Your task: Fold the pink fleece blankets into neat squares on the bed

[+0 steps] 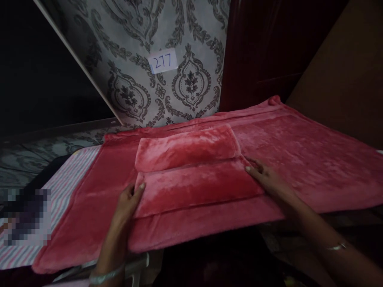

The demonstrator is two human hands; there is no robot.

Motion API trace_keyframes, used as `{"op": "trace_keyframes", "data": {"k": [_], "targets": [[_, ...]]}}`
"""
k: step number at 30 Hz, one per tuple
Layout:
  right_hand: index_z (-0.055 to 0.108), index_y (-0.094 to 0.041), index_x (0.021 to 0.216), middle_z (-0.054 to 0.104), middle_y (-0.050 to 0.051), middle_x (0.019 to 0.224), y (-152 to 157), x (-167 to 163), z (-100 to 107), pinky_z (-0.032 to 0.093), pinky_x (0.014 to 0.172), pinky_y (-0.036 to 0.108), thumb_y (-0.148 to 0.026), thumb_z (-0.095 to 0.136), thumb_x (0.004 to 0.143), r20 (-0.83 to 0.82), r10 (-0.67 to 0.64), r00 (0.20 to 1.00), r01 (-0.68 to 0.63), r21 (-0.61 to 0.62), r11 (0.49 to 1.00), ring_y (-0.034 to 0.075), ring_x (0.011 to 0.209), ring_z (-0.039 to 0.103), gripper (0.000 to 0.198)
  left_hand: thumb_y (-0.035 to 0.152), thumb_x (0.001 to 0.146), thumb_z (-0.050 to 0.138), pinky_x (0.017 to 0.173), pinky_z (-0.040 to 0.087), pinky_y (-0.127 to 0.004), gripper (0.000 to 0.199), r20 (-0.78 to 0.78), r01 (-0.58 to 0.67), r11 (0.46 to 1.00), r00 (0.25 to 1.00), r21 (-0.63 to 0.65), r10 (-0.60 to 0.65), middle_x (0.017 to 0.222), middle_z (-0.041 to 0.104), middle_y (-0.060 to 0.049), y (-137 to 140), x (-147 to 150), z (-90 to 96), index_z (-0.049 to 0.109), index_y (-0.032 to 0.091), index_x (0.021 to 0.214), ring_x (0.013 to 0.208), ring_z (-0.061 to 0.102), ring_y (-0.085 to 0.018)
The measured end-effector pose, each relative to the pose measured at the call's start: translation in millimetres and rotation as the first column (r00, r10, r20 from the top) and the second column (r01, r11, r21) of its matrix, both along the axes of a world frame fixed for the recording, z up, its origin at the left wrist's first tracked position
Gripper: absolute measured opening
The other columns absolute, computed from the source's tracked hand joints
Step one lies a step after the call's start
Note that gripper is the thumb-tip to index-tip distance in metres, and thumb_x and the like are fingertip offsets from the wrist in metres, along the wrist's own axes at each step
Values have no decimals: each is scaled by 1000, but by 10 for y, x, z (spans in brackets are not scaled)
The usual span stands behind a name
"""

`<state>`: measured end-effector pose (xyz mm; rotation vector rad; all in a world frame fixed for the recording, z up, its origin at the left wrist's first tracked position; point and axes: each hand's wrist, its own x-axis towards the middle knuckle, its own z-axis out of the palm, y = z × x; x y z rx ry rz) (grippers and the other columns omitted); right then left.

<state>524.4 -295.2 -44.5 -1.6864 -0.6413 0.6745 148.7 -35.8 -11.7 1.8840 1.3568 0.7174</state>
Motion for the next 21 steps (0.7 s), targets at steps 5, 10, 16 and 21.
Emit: {"op": "trace_keyframes", "data": {"k": [5, 10, 16, 21], "targets": [[34, -28, 156, 75, 6, 104, -388, -193, -43, 59, 84, 42, -61, 77, 75, 12, 81, 997, -81, 12, 997, 30, 99, 70, 98, 72, 60, 76, 95, 54, -42, 66, 17, 93, 993, 996, -67, -93, 112, 75, -13, -321, -315, -29, 78, 17, 96, 108, 66, -33], [68, -27, 125, 71, 5, 84, -590, -102, -109, 56, 79, 37, -66, 71, 78, 98, 26, 995, -22, -38, 999, 28, 93, 67, 61, 66, 57, 77, 108, 47, -44, 53, -8, 132, 991, 991, -5, -132, 117, 73, -10, -312, -461, -48, 78, 22, 87, 117, 62, -32], [76, -22, 84, 64, 2, 70, -524, 59, -48, 43, 56, 27, -62, 79, 66, -34, 136, 990, -138, -86, 987, 15, 61, 51, 45, 65, 55, 80, 119, 37, -46, 52, 22, 180, 980, 984, -82, -179, 131, 69, -9, -258, -515, -72, 77, 24, 88, 133, 54, -34], [74, -21, 86, 58, -2, 66, -425, 89, 71, 30, 50, 23, -60, 79, 67, -72, 280, 957, -287, -125, 950, 9, 53, 40, 43, 77, 51, 79, 121, 33, -48, 69, 110, 92, 989, 991, -115, -79, 126, 72, -8, -214, -580, -190, 77, 26, 98, 135, 53, -35]]}}
